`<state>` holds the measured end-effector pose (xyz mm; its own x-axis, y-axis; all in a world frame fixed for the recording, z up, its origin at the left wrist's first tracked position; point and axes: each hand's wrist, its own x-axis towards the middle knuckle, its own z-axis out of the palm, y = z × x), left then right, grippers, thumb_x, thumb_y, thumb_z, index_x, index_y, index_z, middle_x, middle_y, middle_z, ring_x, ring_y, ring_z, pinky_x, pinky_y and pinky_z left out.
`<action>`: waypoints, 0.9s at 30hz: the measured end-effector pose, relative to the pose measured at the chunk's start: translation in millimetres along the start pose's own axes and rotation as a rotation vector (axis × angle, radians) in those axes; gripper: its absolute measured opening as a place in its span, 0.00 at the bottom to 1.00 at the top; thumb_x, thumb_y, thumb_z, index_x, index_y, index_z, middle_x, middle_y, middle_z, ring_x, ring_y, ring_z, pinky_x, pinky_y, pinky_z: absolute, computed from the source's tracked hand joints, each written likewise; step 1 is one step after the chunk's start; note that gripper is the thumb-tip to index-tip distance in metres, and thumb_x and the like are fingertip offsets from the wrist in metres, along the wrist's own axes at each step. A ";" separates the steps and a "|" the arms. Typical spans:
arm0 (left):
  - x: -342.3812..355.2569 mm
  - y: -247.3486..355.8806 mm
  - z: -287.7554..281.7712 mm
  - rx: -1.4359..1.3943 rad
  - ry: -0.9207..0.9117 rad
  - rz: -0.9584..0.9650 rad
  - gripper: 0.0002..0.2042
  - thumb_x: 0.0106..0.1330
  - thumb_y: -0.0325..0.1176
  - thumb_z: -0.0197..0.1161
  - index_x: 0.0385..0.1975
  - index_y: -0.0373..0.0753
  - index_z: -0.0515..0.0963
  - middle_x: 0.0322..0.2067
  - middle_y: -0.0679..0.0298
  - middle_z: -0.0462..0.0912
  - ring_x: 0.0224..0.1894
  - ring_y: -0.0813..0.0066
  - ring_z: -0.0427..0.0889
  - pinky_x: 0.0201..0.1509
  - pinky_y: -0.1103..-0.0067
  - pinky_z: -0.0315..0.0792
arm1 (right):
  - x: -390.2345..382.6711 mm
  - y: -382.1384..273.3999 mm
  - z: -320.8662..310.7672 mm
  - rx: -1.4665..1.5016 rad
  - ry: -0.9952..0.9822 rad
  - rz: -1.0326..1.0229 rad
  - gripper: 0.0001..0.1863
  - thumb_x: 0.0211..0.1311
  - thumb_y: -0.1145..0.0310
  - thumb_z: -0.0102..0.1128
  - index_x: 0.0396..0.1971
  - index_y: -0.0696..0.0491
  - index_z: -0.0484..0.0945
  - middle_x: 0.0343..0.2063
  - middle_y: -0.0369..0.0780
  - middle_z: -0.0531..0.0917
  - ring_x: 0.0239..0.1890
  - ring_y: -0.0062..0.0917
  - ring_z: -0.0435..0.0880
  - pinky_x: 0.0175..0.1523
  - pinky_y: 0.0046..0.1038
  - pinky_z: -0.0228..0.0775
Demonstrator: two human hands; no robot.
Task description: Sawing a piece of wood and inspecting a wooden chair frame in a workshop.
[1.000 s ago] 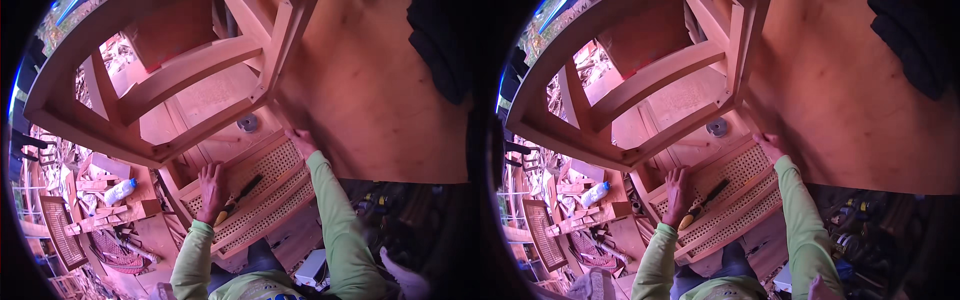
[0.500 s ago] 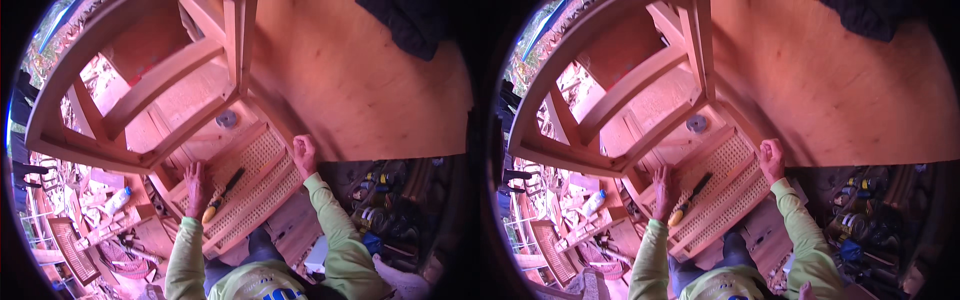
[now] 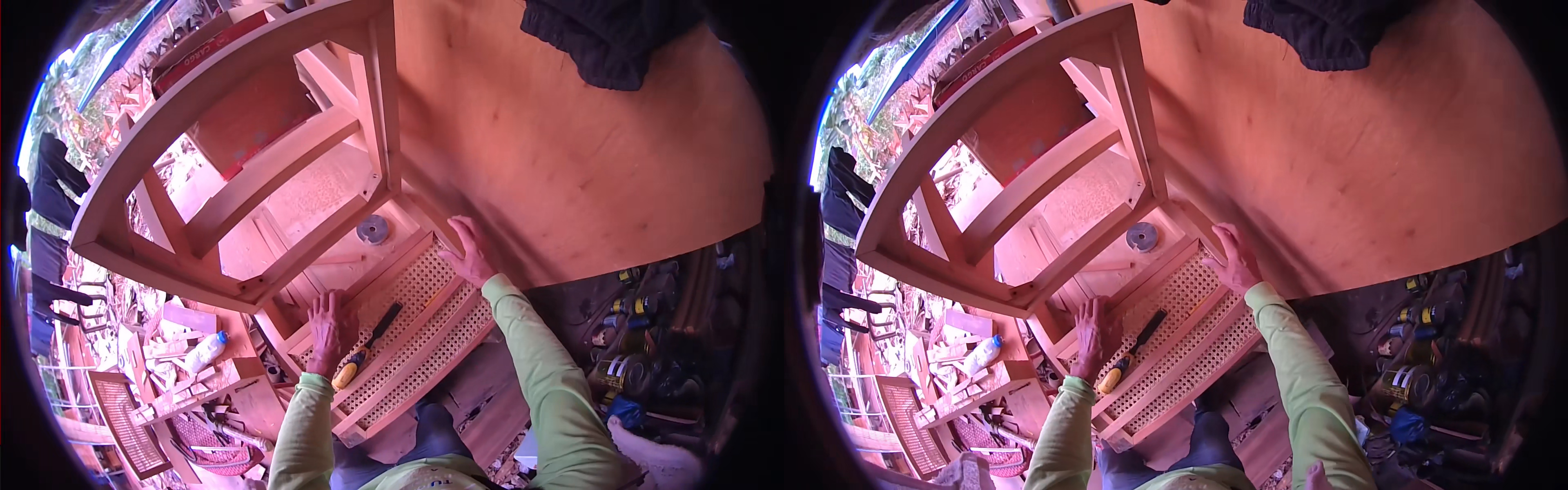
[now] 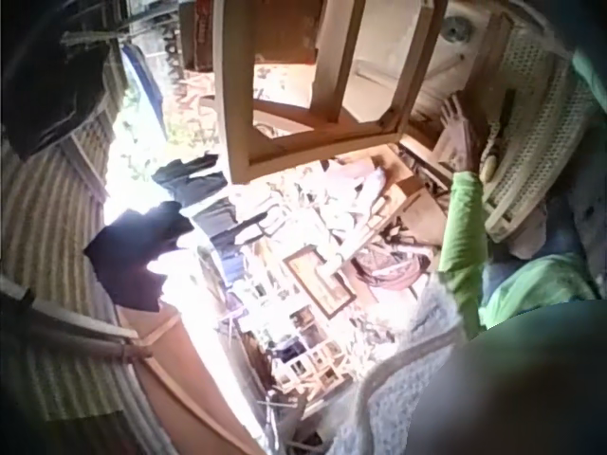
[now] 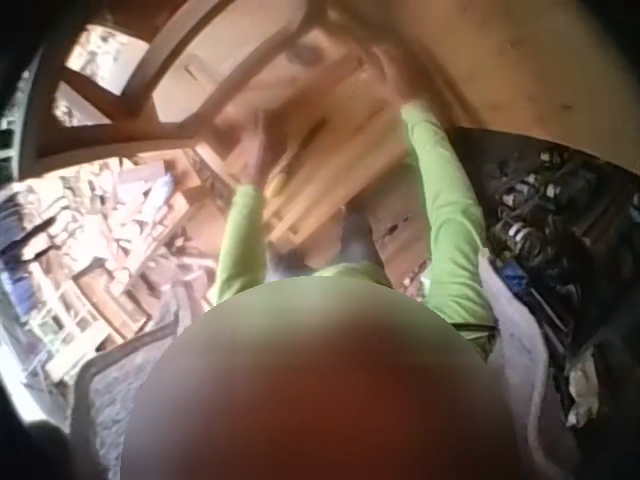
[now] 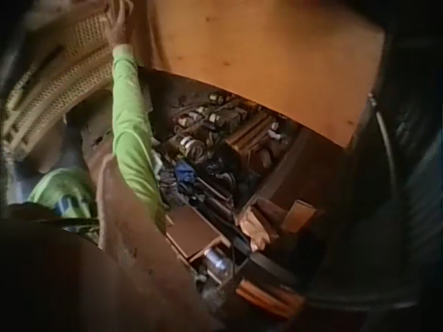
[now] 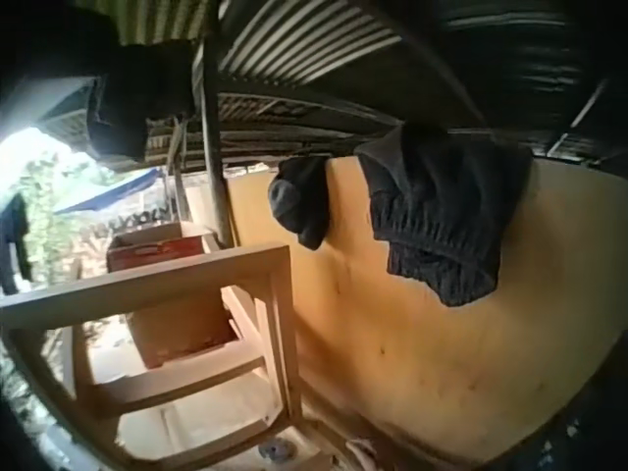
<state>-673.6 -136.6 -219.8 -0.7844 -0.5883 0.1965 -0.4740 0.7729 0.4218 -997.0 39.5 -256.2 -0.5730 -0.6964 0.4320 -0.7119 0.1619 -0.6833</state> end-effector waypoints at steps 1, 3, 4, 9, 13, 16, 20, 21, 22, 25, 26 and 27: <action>-0.5 -1.1 -2.7 0.028 -0.042 0.036 0.22 0.62 0.35 0.70 0.56 0.41 0.74 0.50 0.55 0.78 0.54 0.50 0.76 0.57 0.56 0.68 | 9.1 1.4 6.5 -0.021 -0.097 -0.091 0.37 0.58 0.63 0.79 0.66 0.56 0.74 0.63 0.47 0.75 0.65 0.46 0.75 0.69 0.42 0.71; 0.5 -6.5 -4.8 -0.024 -0.036 -0.001 0.25 0.62 0.38 0.72 0.57 0.38 0.73 0.50 0.54 0.80 0.54 0.49 0.78 0.58 0.57 0.69 | 22.3 7.7 13.3 -0.068 -0.203 -0.123 0.43 0.57 0.56 0.80 0.70 0.54 0.71 0.70 0.43 0.71 0.72 0.44 0.70 0.75 0.43 0.65; 2.7 -8.7 -8.8 -0.043 -0.056 -0.017 0.27 0.62 0.38 0.72 0.59 0.37 0.72 0.49 0.53 0.82 0.52 0.49 0.80 0.57 0.57 0.71 | 30.9 5.9 17.8 -0.136 -0.275 -0.218 0.43 0.57 0.53 0.79 0.71 0.53 0.71 0.72 0.42 0.71 0.73 0.43 0.68 0.77 0.44 0.61; 7.2 -23.3 0.5 0.044 0.002 0.075 0.26 0.66 0.40 0.72 0.58 0.32 0.73 0.41 0.51 0.85 0.42 0.48 0.86 0.44 0.60 0.79 | 39.8 1.3 44.1 -0.235 -0.468 -0.475 0.41 0.57 0.49 0.77 0.69 0.52 0.75 0.72 0.38 0.73 0.77 0.41 0.62 0.80 0.49 0.55; 13.2 -15.1 -9.0 0.030 0.037 0.103 0.24 0.66 0.40 0.72 0.56 0.32 0.76 0.39 0.51 0.85 0.41 0.50 0.85 0.44 0.60 0.79 | 36.2 -1.1 43.4 -0.182 -0.365 -0.444 0.40 0.57 0.52 0.77 0.69 0.51 0.75 0.71 0.41 0.74 0.76 0.43 0.64 0.79 0.50 0.58; 13.6 -13.3 -7.2 0.033 -0.014 0.058 0.25 0.65 0.41 0.73 0.56 0.32 0.76 0.40 0.50 0.85 0.41 0.49 0.85 0.44 0.60 0.79 | 38.3 9.9 25.1 -0.096 -0.293 -0.218 0.45 0.57 0.52 0.79 0.71 0.56 0.72 0.71 0.48 0.73 0.74 0.45 0.69 0.76 0.45 0.64; 14.1 -10.1 -0.5 0.031 0.005 0.050 0.26 0.64 0.42 0.74 0.56 0.33 0.76 0.39 0.50 0.84 0.40 0.49 0.85 0.43 0.60 0.79 | 24.3 24.9 25.2 0.005 -0.309 -0.120 0.48 0.61 0.47 0.76 0.73 0.60 0.67 0.66 0.54 0.77 0.67 0.49 0.78 0.70 0.42 0.73; 15.1 -9.2 0.0 0.034 -0.005 0.040 0.26 0.64 0.42 0.74 0.56 0.33 0.76 0.39 0.49 0.84 0.39 0.49 0.84 0.43 0.60 0.79 | 25.3 23.5 26.0 0.077 -0.277 -0.087 0.47 0.62 0.45 0.74 0.73 0.59 0.68 0.63 0.54 0.79 0.64 0.49 0.81 0.67 0.42 0.75; 14.8 -11.0 -1.5 0.044 -0.017 0.031 0.26 0.64 0.43 0.74 0.56 0.33 0.76 0.39 0.49 0.84 0.39 0.48 0.84 0.42 0.60 0.79 | 27.0 21.0 29.9 0.081 -0.281 -0.083 0.47 0.62 0.45 0.74 0.73 0.59 0.68 0.63 0.54 0.79 0.64 0.49 0.81 0.67 0.42 0.75; 14.2 -12.9 -1.2 0.044 -0.019 0.038 0.27 0.64 0.43 0.74 0.56 0.33 0.76 0.39 0.50 0.84 0.38 0.48 0.84 0.42 0.59 0.78 | 32.4 20.2 36.5 0.064 -0.211 -0.075 0.46 0.62 0.44 0.73 0.72 0.59 0.70 0.55 0.54 0.85 0.56 0.50 0.86 0.58 0.40 0.81; 14.3 -12.3 -2.2 0.041 -0.022 0.035 0.27 0.64 0.43 0.74 0.56 0.33 0.76 0.39 0.50 0.84 0.38 0.48 0.84 0.42 0.59 0.78 | 33.5 22.4 37.3 0.043 -0.223 -0.102 0.45 0.62 0.45 0.73 0.71 0.58 0.71 0.51 0.53 0.85 0.52 0.48 0.87 0.54 0.40 0.81; 14.8 -11.0 -4.0 0.052 -0.054 0.004 0.27 0.63 0.43 0.74 0.56 0.33 0.76 0.40 0.50 0.84 0.40 0.48 0.84 0.45 0.59 0.79 | 34.9 24.1 37.3 0.022 -0.235 -0.130 0.43 0.62 0.45 0.74 0.70 0.57 0.73 0.47 0.52 0.86 0.47 0.47 0.88 0.50 0.39 0.82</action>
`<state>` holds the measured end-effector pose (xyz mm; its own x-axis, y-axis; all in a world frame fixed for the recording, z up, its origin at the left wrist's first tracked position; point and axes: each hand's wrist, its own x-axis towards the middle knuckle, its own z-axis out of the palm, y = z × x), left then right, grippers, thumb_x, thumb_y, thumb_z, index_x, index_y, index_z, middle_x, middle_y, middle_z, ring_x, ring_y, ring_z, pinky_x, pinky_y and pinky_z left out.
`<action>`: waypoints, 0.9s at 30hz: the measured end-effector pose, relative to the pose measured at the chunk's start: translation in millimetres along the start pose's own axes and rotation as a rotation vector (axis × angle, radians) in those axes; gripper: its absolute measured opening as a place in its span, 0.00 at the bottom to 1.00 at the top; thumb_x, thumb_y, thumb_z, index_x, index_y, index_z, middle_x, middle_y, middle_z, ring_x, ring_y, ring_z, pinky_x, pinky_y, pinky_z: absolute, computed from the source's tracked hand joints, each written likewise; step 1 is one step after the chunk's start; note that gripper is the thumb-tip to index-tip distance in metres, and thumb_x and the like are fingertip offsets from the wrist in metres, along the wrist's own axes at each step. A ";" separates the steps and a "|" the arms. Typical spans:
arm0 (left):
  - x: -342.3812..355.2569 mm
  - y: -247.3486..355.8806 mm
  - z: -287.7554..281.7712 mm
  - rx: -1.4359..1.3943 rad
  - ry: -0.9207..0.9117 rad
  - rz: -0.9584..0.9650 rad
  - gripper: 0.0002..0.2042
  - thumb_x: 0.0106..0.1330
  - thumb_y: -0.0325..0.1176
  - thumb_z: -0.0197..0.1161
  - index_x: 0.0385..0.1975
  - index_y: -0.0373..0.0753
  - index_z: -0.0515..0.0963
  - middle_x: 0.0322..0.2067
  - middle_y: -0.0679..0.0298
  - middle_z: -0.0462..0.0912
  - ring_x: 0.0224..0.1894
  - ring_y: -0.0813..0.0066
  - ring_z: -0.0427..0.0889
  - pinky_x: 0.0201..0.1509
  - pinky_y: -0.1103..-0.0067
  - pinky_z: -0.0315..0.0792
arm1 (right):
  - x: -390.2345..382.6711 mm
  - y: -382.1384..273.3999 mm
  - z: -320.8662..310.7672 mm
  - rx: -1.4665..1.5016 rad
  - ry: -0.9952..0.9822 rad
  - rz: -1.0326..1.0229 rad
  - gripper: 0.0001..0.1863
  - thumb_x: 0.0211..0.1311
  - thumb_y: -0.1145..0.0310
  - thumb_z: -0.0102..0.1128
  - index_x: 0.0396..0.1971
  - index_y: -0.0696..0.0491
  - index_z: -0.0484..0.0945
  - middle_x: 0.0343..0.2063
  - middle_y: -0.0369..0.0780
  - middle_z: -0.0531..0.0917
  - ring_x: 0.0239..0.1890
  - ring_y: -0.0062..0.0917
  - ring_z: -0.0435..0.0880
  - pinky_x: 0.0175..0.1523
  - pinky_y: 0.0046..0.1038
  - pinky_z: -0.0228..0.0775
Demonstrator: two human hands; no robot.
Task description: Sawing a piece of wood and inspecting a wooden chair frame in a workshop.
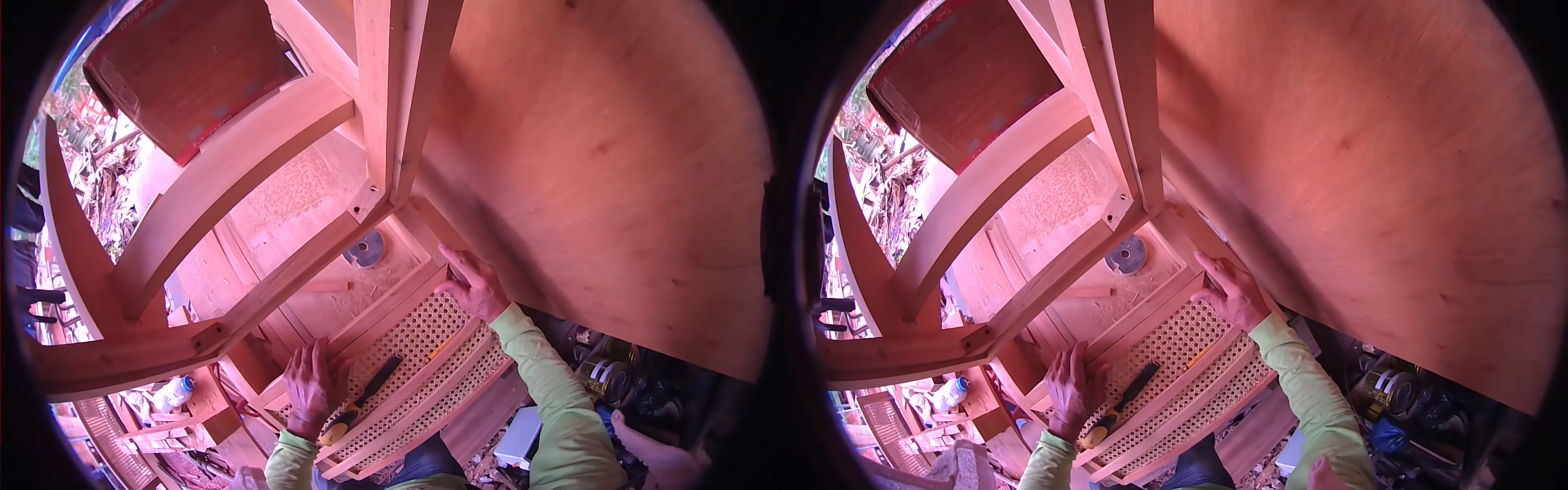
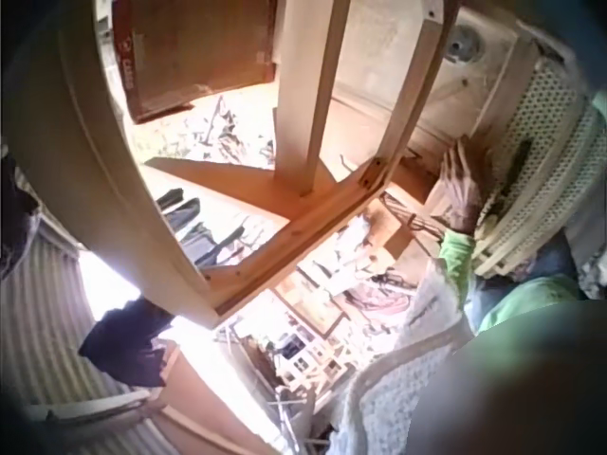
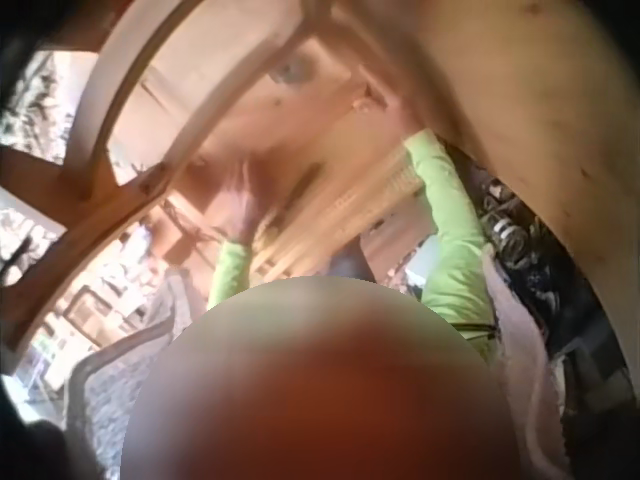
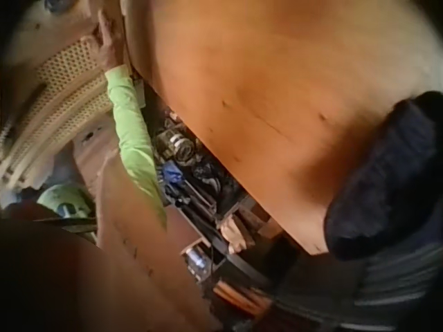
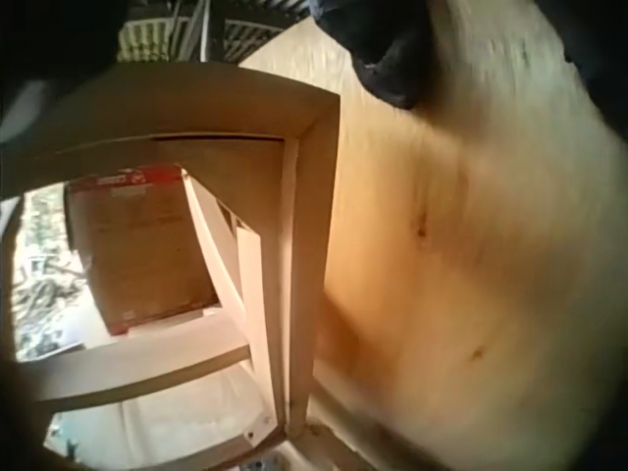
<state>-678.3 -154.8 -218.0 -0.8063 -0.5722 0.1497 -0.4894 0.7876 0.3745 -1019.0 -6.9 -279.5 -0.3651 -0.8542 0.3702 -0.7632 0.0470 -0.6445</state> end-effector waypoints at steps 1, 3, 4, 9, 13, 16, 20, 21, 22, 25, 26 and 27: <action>-0.3 -1.2 -0.6 0.014 -0.033 -0.032 0.27 0.63 0.44 0.74 0.55 0.33 0.76 0.42 0.50 0.84 0.41 0.48 0.85 0.47 0.59 0.79 | 1.2 -1.8 1.0 0.003 -0.004 0.001 0.43 0.62 0.45 0.74 0.70 0.57 0.73 0.47 0.52 0.86 0.47 0.47 0.88 0.50 0.39 0.82; 0.2 -3.2 0.3 0.012 -0.026 -0.024 0.27 0.63 0.44 0.74 0.55 0.33 0.76 0.42 0.50 0.84 0.41 0.48 0.85 0.47 0.59 0.79 | 3.9 -8.8 0.0 0.024 -0.008 0.022 0.41 0.62 0.49 0.75 0.70 0.55 0.73 0.40 0.50 0.85 0.38 0.44 0.86 0.44 0.40 0.80; -0.9 -2.9 0.6 0.004 -0.020 -0.009 0.27 0.63 0.44 0.74 0.55 0.33 0.76 0.41 0.50 0.84 0.41 0.48 0.84 0.47 0.59 0.79 | 2.8 -8.7 1.6 0.025 -0.011 0.025 0.41 0.62 0.49 0.75 0.70 0.55 0.73 0.40 0.50 0.85 0.38 0.44 0.86 0.44 0.40 0.80; -3.5 2.0 2.4 -0.002 -0.013 -0.015 0.27 0.63 0.44 0.74 0.55 0.33 0.76 0.40 0.50 0.84 0.40 0.48 0.84 0.45 0.59 0.78 | -5.7 -7.7 2.0 0.047 0.026 0.044 0.41 0.61 0.52 0.76 0.71 0.53 0.73 0.37 0.48 0.83 0.34 0.42 0.83 0.42 0.39 0.79; -4.7 0.6 5.6 0.007 0.007 -0.003 0.25 0.64 0.43 0.74 0.55 0.33 0.77 0.39 0.50 0.84 0.39 0.48 0.84 0.44 0.59 0.78 | -9.6 -5.5 6.5 0.014 0.046 0.013 0.41 0.61 0.53 0.76 0.72 0.52 0.72 0.41 0.48 0.85 0.38 0.44 0.85 0.45 0.40 0.80; 2.1 -0.6 3.8 0.022 0.039 -0.020 0.23 0.65 0.42 0.73 0.53 0.35 0.78 0.40 0.51 0.85 0.39 0.46 0.85 0.42 0.59 0.78 | -0.3 -24.4 -8.0 0.019 -0.119 0.261 0.39 0.64 0.56 0.75 0.72 0.54 0.72 0.48 0.50 0.85 0.50 0.46 0.86 0.56 0.40 0.80; 0.5 -0.8 3.9 -0.016 0.081 -0.006 0.22 0.64 0.42 0.74 0.52 0.35 0.78 0.37 0.52 0.84 0.38 0.47 0.84 0.41 0.59 0.78 | -10.5 -65.4 -18.9 -0.102 0.168 0.044 0.27 0.66 0.69 0.73 0.61 0.62 0.76 0.55 0.51 0.80 0.54 0.48 0.82 0.61 0.42 0.75; -1.1 -3.1 5.0 -0.018 0.118 0.005 0.22 0.63 0.42 0.75 0.51 0.36 0.77 0.36 0.53 0.83 0.38 0.48 0.83 0.40 0.58 0.78 | -23.0 -76.9 -24.5 -0.069 0.173 0.036 0.24 0.66 0.71 0.72 0.58 0.62 0.77 0.53 0.51 0.80 0.53 0.49 0.82 0.60 0.43 0.76; -2.7 -4.8 7.5 -0.034 0.116 0.014 0.21 0.63 0.42 0.75 0.49 0.37 0.78 0.35 0.54 0.83 0.37 0.48 0.84 0.39 0.59 0.78 | -42.2 -86.4 -25.8 -0.047 0.134 -0.009 0.21 0.64 0.74 0.71 0.55 0.61 0.78 0.50 0.49 0.80 0.52 0.47 0.82 0.57 0.44 0.76; -0.5 2.4 4.7 -0.033 0.025 -0.064 0.19 0.64 0.45 0.76 0.45 0.42 0.79 0.34 0.55 0.85 0.36 0.48 0.85 0.37 0.59 0.79 | -97.1 -137.8 -42.8 -0.085 -0.230 -0.246 0.23 0.56 0.74 0.74 0.53 0.60 0.79 0.49 0.46 0.80 0.50 0.45 0.81 0.56 0.45 0.76; 0.1 4.9 1.8 -0.074 0.062 -0.058 0.20 0.65 0.49 0.75 0.46 0.43 0.78 0.34 0.55 0.86 0.35 0.48 0.86 0.37 0.57 0.78 | -107.6 -150.0 -41.0 -0.073 -0.330 -0.309 0.25 0.53 0.74 0.75 0.52 0.59 0.80 0.48 0.45 0.80 0.51 0.45 0.81 0.57 0.46 0.75; 3.2 6.6 5.9 -0.067 -0.064 -0.149 0.24 0.66 0.52 0.74 0.50 0.41 0.76 0.39 0.53 0.86 0.41 0.48 0.86 0.43 0.56 0.79 | -121.9 -156.0 -36.7 -0.058 -0.390 -0.331 0.26 0.50 0.73 0.76 0.52 0.58 0.80 0.50 0.45 0.80 0.52 0.45 0.80 0.58 0.47 0.74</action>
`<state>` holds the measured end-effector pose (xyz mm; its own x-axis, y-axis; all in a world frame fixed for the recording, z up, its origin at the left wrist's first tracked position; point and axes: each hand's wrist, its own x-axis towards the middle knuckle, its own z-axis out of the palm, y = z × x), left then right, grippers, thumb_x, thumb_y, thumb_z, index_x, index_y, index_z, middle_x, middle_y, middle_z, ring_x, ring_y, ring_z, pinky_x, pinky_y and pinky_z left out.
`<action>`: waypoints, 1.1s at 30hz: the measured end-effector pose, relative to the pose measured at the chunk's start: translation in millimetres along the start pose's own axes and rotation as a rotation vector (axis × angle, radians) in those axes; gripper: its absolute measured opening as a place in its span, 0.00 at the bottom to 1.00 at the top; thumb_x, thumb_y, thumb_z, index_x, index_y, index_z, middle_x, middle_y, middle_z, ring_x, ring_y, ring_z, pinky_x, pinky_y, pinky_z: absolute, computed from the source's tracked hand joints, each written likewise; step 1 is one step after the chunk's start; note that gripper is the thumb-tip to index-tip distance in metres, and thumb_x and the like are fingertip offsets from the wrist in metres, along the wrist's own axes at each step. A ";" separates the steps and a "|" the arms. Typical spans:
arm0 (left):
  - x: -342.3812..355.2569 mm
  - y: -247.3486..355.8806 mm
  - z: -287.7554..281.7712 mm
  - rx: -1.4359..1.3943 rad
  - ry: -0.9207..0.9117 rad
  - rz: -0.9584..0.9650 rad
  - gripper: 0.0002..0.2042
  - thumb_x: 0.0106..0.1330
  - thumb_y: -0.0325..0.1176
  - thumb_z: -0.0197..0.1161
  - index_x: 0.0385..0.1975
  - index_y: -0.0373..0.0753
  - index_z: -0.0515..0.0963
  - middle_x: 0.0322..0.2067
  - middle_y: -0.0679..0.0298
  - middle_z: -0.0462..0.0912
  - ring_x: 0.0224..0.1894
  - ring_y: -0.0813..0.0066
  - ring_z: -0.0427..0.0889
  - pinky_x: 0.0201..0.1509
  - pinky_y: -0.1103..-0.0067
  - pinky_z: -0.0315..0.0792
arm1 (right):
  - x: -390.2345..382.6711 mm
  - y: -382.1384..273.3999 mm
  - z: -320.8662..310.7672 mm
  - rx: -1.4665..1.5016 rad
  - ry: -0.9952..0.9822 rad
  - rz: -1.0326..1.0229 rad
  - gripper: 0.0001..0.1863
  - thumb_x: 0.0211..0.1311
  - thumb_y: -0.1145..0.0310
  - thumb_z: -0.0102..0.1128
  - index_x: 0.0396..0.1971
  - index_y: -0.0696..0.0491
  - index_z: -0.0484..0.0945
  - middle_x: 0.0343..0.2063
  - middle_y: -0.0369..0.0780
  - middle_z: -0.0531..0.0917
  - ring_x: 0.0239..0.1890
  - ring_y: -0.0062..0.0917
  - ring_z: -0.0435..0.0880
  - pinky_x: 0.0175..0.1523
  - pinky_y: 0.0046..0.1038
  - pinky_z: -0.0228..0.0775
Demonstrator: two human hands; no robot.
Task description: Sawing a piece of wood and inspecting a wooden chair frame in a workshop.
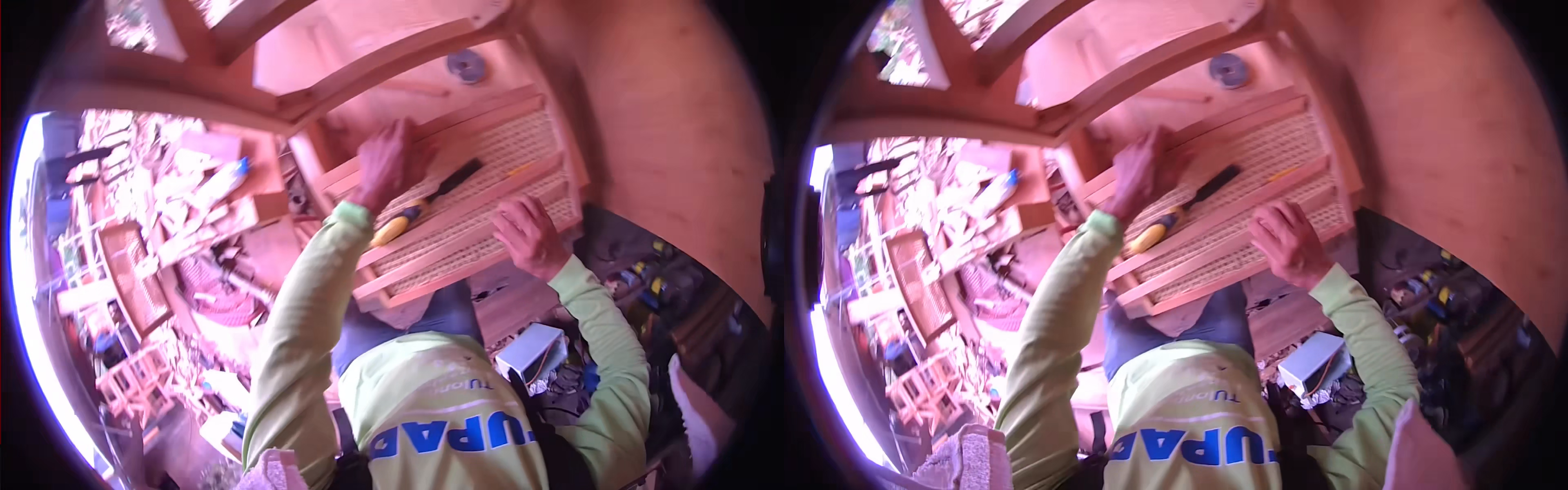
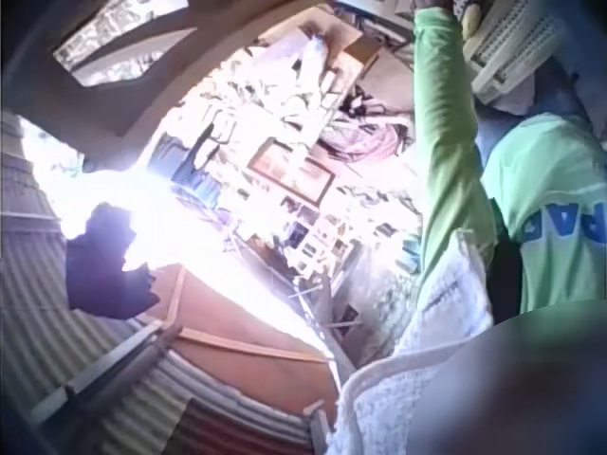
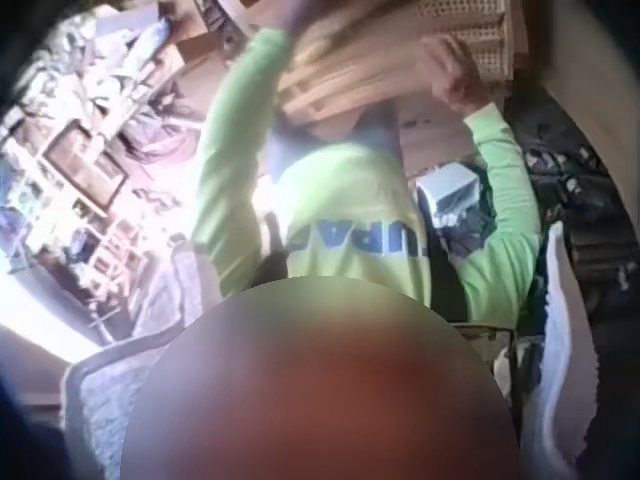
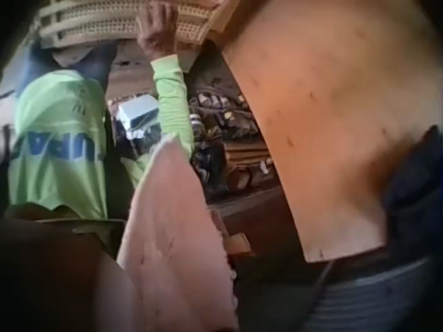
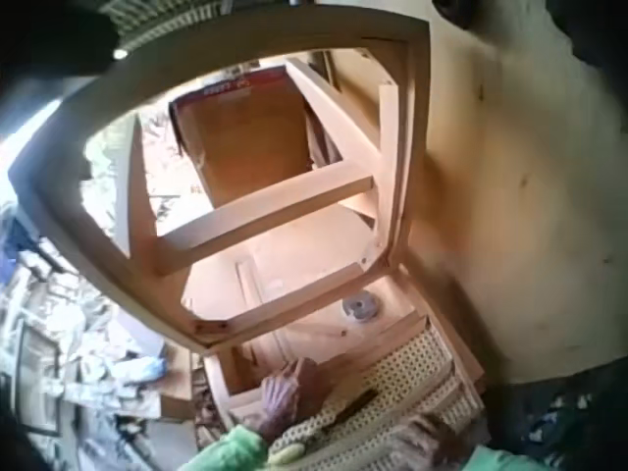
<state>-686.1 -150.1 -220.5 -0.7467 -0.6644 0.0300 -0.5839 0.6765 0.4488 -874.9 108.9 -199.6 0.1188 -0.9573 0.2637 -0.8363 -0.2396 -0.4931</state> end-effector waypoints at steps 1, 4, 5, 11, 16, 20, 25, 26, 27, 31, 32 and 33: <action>0.1 -6.1 2.9 0.007 0.050 0.050 0.27 0.66 0.54 0.73 0.53 0.40 0.75 0.42 0.51 0.86 0.45 0.47 0.85 0.48 0.56 0.78 | -6.9 -9.3 11.5 0.018 -0.054 -0.032 0.28 0.48 0.72 0.77 0.52 0.58 0.79 0.51 0.45 0.80 0.53 0.45 0.79 0.60 0.48 0.73; -4.4 4.8 -24.5 0.061 0.246 0.120 0.36 0.65 0.57 0.73 0.62 0.35 0.70 0.51 0.44 0.82 0.56 0.43 0.81 0.60 0.57 0.74 | -9.8 -27.6 31.9 0.031 -0.108 -0.077 0.30 0.47 0.72 0.77 0.53 0.58 0.78 0.53 0.45 0.78 0.56 0.45 0.77 0.61 0.49 0.72; -4.8 10.2 -40.2 0.009 0.279 0.151 0.37 0.66 0.53 0.74 0.65 0.34 0.68 0.53 0.42 0.82 0.55 0.43 0.83 0.58 0.57 0.77 | -14.2 -26.1 39.0 0.037 -0.127 -0.083 0.31 0.48 0.71 0.77 0.55 0.58 0.77 0.55 0.46 0.77 0.57 0.45 0.76 0.62 0.49 0.72; -116.0 24.1 -148.0 -0.348 0.298 -0.071 0.18 0.72 0.31 0.68 0.58 0.34 0.75 0.45 0.49 0.85 0.45 0.52 0.88 0.47 0.64 0.81 | 5.6 -52.6 69.6 0.046 -0.116 -0.155 0.31 0.49 0.70 0.76 0.56 0.57 0.77 0.53 0.45 0.77 0.58 0.45 0.76 0.64 0.50 0.70; -301.3 0.0 -151.9 -0.227 0.307 -0.321 0.14 0.73 0.24 0.65 0.56 0.32 0.79 0.44 0.56 0.87 0.45 0.64 0.87 0.51 0.70 0.79 | 31.9 -68.8 87.2 0.014 -0.119 -0.147 0.21 0.54 0.74 0.68 0.50 0.57 0.81 0.45 0.44 0.79 0.50 0.45 0.78 0.55 0.46 0.72; -396.6 -24.6 -141.1 -0.186 0.580 -0.617 0.13 0.75 0.24 0.63 0.56 0.32 0.79 0.43 0.54 0.88 0.44 0.62 0.90 0.50 0.70 0.81 | 26.5 -100.8 59.9 0.091 -0.091 -0.136 0.21 0.53 0.79 0.67 0.49 0.59 0.79 0.42 0.46 0.77 0.47 0.46 0.77 0.53 0.48 0.72; -449.0 -94.1 -166.4 -0.046 0.897 -0.813 0.11 0.76 0.26 0.62 0.54 0.33 0.80 0.42 0.52 0.89 0.44 0.60 0.90 0.48 0.70 0.81 | 67.4 -150.2 38.9 0.159 -0.007 -0.112 0.20 0.64 0.81 0.62 0.57 0.63 0.77 0.44 0.51 0.76 0.43 0.48 0.81 0.47 0.45 0.76; -458.1 -115.8 -169.7 -0.033 0.936 -0.816 0.11 0.76 0.26 0.62 0.54 0.33 0.80 0.42 0.52 0.89 0.44 0.60 0.90 0.48 0.70 0.81 | 92.5 -161.4 42.0 0.190 0.013 -0.142 0.21 0.64 0.81 0.61 0.58 0.64 0.76 0.45 0.51 0.76 0.44 0.49 0.81 0.49 0.46 0.76; -467.6 -142.0 -172.5 0.013 0.989 -0.886 0.11 0.77 0.28 0.61 0.54 0.33 0.80 0.42 0.52 0.89 0.44 0.60 0.89 0.48 0.70 0.81 | 121.0 -173.9 45.2 0.221 0.033 -0.171 0.23 0.64 0.82 0.61 0.59 0.64 0.76 0.45 0.52 0.76 0.46 0.50 0.80 0.51 0.47 0.76; -487.9 -230.1 -196.5 0.166 1.094 -0.958 0.13 0.72 0.24 0.58 0.54 0.33 0.79 0.43 0.50 0.86 0.44 0.54 0.87 0.47 0.67 0.80 | 224.7 -228.6 58.3 0.190 0.094 -0.259 0.25 0.65 0.83 0.59 0.63 0.61 0.77 0.44 0.48 0.76 0.46 0.46 0.80 0.52 0.42 0.74; -489.1 -240.4 -209.6 0.375 1.001 -0.828 0.16 0.65 0.19 0.57 0.53 0.34 0.79 0.45 0.51 0.84 0.45 0.51 0.84 0.50 0.65 0.79 | 246.6 -238.8 67.1 0.200 0.089 -0.282 0.24 0.65 0.82 0.60 0.62 0.60 0.78 0.44 0.48 0.76 0.45 0.45 0.80 0.52 0.43 0.74; -490.5 -246.2 -221.1 0.361 0.826 -0.705 0.18 0.63 0.19 0.57 0.53 0.34 0.80 0.47 0.52 0.84 0.48 0.51 0.83 0.52 0.64 0.78 | 271.4 -249.8 77.2 0.197 0.095 -0.294 0.24 0.65 0.82 0.60 0.62 0.60 0.79 0.43 0.47 0.76 0.45 0.45 0.80 0.51 0.43 0.74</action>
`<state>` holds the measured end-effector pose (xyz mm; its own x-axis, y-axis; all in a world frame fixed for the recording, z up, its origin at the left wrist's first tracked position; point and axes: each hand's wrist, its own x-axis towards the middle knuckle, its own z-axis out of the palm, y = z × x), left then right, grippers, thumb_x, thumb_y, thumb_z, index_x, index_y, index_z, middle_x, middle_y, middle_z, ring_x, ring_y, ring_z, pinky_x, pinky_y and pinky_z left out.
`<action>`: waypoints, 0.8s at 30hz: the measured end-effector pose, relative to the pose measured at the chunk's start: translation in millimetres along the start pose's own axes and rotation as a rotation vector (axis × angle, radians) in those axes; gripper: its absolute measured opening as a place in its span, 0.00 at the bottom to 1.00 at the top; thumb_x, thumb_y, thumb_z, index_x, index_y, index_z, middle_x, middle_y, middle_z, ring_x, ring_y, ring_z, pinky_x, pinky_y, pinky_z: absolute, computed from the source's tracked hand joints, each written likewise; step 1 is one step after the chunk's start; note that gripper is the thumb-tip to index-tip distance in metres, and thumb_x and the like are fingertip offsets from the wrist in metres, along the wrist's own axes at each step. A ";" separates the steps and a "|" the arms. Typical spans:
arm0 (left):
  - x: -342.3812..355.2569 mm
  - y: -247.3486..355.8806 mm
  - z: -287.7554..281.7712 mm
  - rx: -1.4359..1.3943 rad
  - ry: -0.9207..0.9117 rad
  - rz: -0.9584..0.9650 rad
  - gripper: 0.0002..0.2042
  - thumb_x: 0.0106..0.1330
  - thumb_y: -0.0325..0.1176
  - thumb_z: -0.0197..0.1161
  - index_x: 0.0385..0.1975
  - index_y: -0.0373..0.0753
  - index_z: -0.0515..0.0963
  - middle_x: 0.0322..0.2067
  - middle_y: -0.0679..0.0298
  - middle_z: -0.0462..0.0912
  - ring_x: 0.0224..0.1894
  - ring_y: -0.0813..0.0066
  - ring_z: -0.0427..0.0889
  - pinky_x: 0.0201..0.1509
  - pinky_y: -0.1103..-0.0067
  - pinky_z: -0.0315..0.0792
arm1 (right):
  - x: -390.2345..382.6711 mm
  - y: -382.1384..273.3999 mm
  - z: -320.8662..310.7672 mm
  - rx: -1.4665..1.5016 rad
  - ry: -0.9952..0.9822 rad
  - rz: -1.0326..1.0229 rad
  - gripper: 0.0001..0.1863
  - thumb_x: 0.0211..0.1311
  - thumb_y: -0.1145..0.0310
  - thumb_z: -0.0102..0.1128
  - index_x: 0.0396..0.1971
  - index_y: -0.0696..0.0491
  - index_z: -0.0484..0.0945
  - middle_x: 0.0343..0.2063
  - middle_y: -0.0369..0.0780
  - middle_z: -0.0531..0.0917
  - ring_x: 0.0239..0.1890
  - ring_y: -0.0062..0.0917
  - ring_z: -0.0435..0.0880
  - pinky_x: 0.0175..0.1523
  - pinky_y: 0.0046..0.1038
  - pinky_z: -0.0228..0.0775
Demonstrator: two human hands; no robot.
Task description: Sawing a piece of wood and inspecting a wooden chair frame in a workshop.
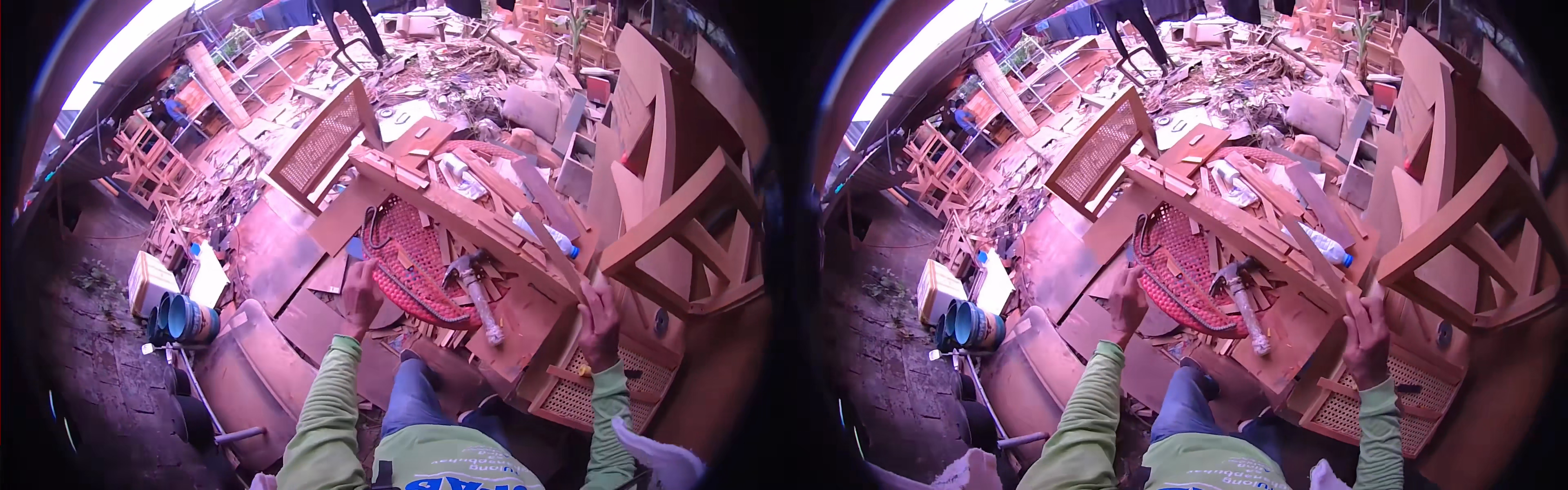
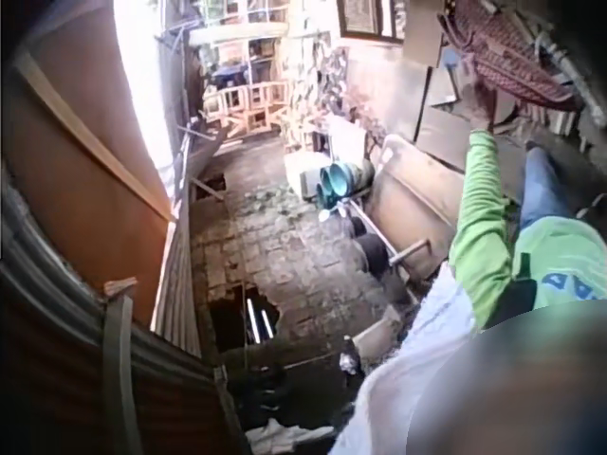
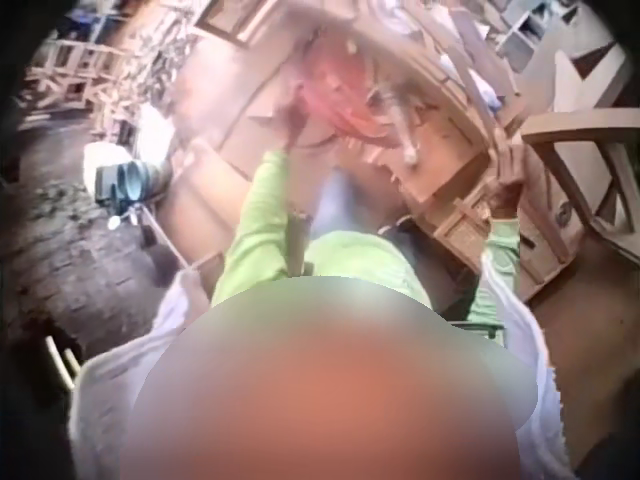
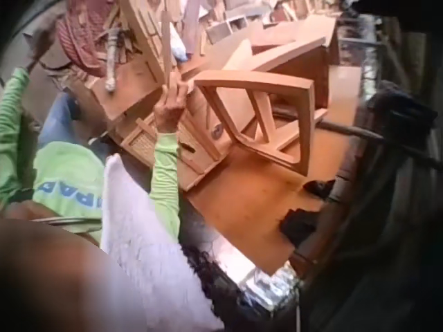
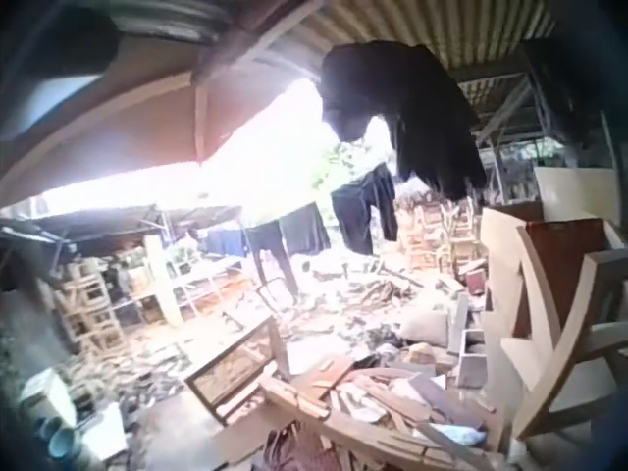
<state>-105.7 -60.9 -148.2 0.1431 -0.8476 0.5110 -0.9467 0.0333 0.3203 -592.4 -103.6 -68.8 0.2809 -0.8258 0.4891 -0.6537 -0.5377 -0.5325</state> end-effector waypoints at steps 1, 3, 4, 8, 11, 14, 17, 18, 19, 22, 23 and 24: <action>7.4 -14.8 -5.2 -0.008 -0.142 0.152 0.20 0.60 0.18 0.57 0.53 0.35 0.80 0.49 0.53 0.84 0.51 0.51 0.82 0.55 0.64 0.78 | 25.2 -4.2 15.7 -0.009 -0.013 -0.039 0.23 0.64 0.82 0.61 0.60 0.59 0.79 0.43 0.47 0.76 0.45 0.44 0.80 0.51 0.42 0.74; 19.8 -53.8 -8.8 0.123 -0.284 0.323 0.28 0.56 0.21 0.60 0.61 0.39 0.77 0.58 0.56 0.80 0.63 0.53 0.76 0.65 0.62 0.72 | 62.6 -10.9 45.2 -0.014 -0.046 -0.115 0.22 0.63 0.82 0.62 0.58 0.59 0.81 0.42 0.46 0.77 0.44 0.42 0.79 0.51 0.41 0.74; 32.0 -66.0 -6.7 0.168 -0.307 0.367 0.30 0.55 0.22 0.61 0.63 0.39 0.76 0.61 0.56 0.78 0.67 0.53 0.74 0.67 0.61 0.70 | 76.7 -10.7 60.0 -0.023 -0.051 -0.139 0.22 0.62 0.83 0.62 0.57 0.58 0.82 0.42 0.45 0.77 0.44 0.41 0.79 0.51 0.40 0.73; 80.2 -100.0 -10.4 0.225 -0.606 0.549 0.34 0.53 0.23 0.65 0.66 0.33 0.71 0.61 0.55 0.79 0.68 0.54 0.72 0.72 0.60 0.64 | 124.8 -23.0 118.0 -0.042 -0.103 -0.202 0.23 0.59 0.82 0.66 0.56 0.57 0.83 0.38 0.45 0.75 0.43 0.41 0.77 0.49 0.40 0.73; 101.2 -111.0 -5.9 0.171 -0.746 0.623 0.35 0.52 0.23 0.65 0.66 0.32 0.70 0.57 0.55 0.81 0.67 0.55 0.73 0.72 0.58 0.63 | 159.1 -38.2 166.4 0.012 -0.153 -0.261 0.26 0.56 0.81 0.68 0.58 0.55 0.83 0.37 0.45 0.75 0.42 0.42 0.76 0.48 0.42 0.72; 105.0 -128.6 7.2 0.063 -0.642 0.776 0.30 0.57 0.27 0.65 0.63 0.31 0.71 0.51 0.56 0.81 0.64 0.55 0.74 0.74 0.56 0.61 | 185.0 -52.9 210.2 0.000 -0.132 -0.243 0.26 0.56 0.81 0.68 0.58 0.54 0.83 0.36 0.44 0.76 0.42 0.42 0.77 0.48 0.42 0.72; 113.0 -137.5 5.1 0.026 -0.674 0.887 0.22 0.64 0.33 0.60 0.57 0.31 0.73 0.48 0.52 0.80 0.59 0.53 0.77 0.76 0.54 0.60 | 200.1 -56.7 246.8 0.020 -0.190 -0.158 0.24 0.57 0.81 0.67 0.57 0.53 0.84 0.36 0.44 0.76 0.42 0.43 0.77 0.48 0.42 0.72; 116.3 -142.5 10.1 -0.014 -0.645 0.946 0.17 0.66 0.33 0.57 0.52 0.32 0.73 0.45 0.51 0.79 0.56 0.51 0.78 0.75 0.54 0.62 | 209.2 -56.2 257.3 0.041 -0.164 -0.181 0.23 0.58 0.81 0.67 0.55 0.53 0.85 0.36 0.44 0.76 0.43 0.42 0.78 0.47 0.43 0.72; 119.0 -141.1 5.2 -0.020 -0.661 0.948 0.17 0.66 0.33 0.57 0.52 0.32 0.73 0.45 0.51 0.79 0.56 0.51 0.78 0.75 0.54 0.62 | 214.1 -60.1 265.5 0.047 -0.169 -0.166 0.23 0.58 0.81 0.67 0.55 0.53 0.85 0.36 0.44 0.76 0.43 0.42 0.78 0.47 0.43 0.72; 129.6 -123.1 -23.0 -0.103 -0.784 0.933 0.14 0.65 0.32 0.57 0.48 0.33 0.73 0.41 0.53 0.77 0.51 0.53 0.78 0.70 0.57 0.66 | 228.6 -68.0 279.5 0.023 -0.195 -0.167 0.20 0.59 0.80 0.67 0.53 0.54 0.85 0.35 0.45 0.75 0.43 0.42 0.78 0.47 0.43 0.72; 130.0 -119.4 -34.3 -0.099 -0.813 0.929 0.14 0.66 0.32 0.57 0.48 0.33 0.73 0.40 0.54 0.76 0.50 0.54 0.78 0.67 0.58 0.68 | 230.6 -70.8 279.6 0.039 -0.200 -0.161 0.20 0.59 0.80 0.67 0.53 0.54 0.85 0.35 0.45 0.75 0.43 0.42 0.78 0.47 0.43 0.72; 129.5 -114.7 -48.5 -0.091 -0.842 0.921 0.14 0.67 0.32 0.56 0.48 0.33 0.72 0.40 0.55 0.76 0.48 0.55 0.77 0.64 0.59 0.69 | 232.3 -74.4 278.8 0.069 -0.204 -0.153 0.20 0.59 0.80 0.68 0.52 0.54 0.85 0.35 0.45 0.75 0.42 0.42 0.78 0.47 0.43 0.72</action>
<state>35.5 -148.9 -80.1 -0.8216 -0.5640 -0.0833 -0.5688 0.8011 0.1860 -282.6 -302.8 -108.2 0.5133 -0.7471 0.4223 -0.5451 -0.6639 -0.5120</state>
